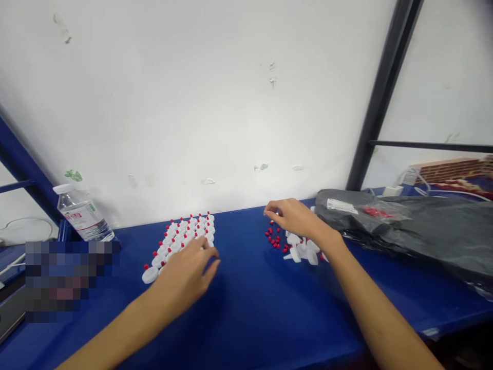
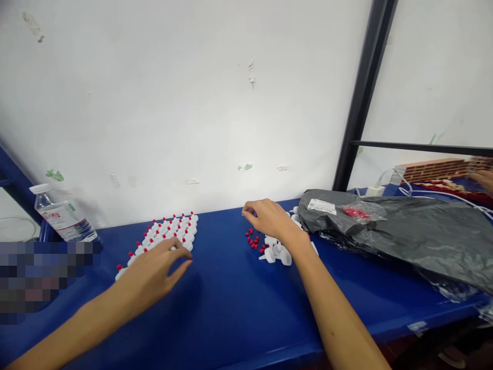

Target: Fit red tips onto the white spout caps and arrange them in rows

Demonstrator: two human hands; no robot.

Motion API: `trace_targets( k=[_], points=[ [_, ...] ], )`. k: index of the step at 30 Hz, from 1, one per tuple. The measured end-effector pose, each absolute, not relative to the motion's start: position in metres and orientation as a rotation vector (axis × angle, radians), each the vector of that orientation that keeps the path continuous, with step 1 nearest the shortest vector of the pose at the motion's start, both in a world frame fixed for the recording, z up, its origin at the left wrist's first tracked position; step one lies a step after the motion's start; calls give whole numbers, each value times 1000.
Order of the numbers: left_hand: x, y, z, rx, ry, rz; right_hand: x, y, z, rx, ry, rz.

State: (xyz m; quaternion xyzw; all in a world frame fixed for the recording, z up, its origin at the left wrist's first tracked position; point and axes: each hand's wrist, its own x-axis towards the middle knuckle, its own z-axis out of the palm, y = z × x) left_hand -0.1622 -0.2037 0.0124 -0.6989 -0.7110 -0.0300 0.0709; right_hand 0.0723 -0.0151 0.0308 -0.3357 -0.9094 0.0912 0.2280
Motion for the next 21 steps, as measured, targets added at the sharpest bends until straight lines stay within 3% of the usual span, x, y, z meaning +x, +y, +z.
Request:
trace_targets(
  k=[9,21],
  points=[
    [-106,-108,-32,-2405,-1886,-383,129,-52,28,-1247,-2461,655],
    [-103,-81,-49,-2412,-1900,-524,124,-71,2,-1501,-2500,518]
  ],
)
